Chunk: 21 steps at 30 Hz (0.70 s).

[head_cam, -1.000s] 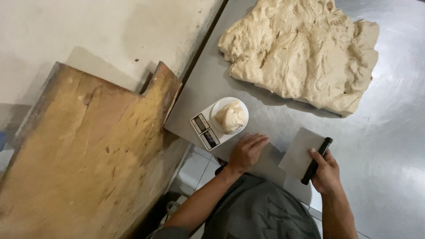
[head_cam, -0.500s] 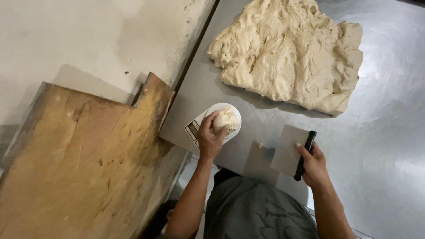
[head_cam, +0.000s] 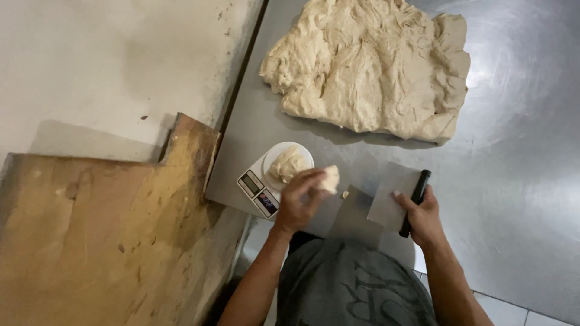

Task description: The recorder is seen cutting, weighing, and rounding portions of bread dough on a stainless steel table in a bakery.

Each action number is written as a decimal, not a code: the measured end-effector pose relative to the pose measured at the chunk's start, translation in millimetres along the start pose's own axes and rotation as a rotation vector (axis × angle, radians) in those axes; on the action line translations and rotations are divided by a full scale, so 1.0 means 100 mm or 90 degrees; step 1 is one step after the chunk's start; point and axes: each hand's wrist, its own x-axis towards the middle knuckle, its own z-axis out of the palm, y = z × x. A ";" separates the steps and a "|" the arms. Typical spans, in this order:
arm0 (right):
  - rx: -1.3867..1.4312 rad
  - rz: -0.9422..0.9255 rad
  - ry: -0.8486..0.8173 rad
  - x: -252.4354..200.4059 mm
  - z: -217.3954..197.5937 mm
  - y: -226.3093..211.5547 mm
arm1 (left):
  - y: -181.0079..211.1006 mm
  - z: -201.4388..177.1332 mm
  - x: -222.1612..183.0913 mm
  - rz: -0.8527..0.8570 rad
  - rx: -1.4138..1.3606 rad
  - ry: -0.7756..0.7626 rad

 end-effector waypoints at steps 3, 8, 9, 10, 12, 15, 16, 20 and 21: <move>-0.271 -0.084 -0.009 -0.10 0.12 -0.04 | -0.63 0.38 -0.11 0.055 0.199 -0.147; -0.471 -0.226 -0.033 -0.11 0.33 0.03 | -0.89 0.52 -0.27 0.129 0.321 -0.177; -0.520 -0.247 -0.058 -0.10 0.41 0.03 | -0.88 0.49 -0.28 0.153 0.340 -0.157; -0.519 -0.247 -0.057 -0.06 0.44 0.09 | -0.85 0.49 -0.26 0.153 0.340 -0.159; -0.567 -0.341 -0.107 0.03 0.51 0.21 | -0.81 0.50 -0.22 0.191 0.377 -0.127; -0.687 -0.279 -0.105 0.08 0.63 0.27 | -0.81 0.50 -0.23 0.182 0.369 -0.098; -0.690 -0.283 -0.111 0.13 0.63 0.37 | -0.85 0.51 -0.23 0.180 0.371 -0.092; -0.685 -0.438 -0.136 0.26 0.73 0.55 | -0.90 0.47 -0.17 0.162 0.368 -0.089; -0.663 -0.469 -0.144 0.24 0.75 0.56 | -0.88 0.46 -0.18 0.150 0.364 -0.096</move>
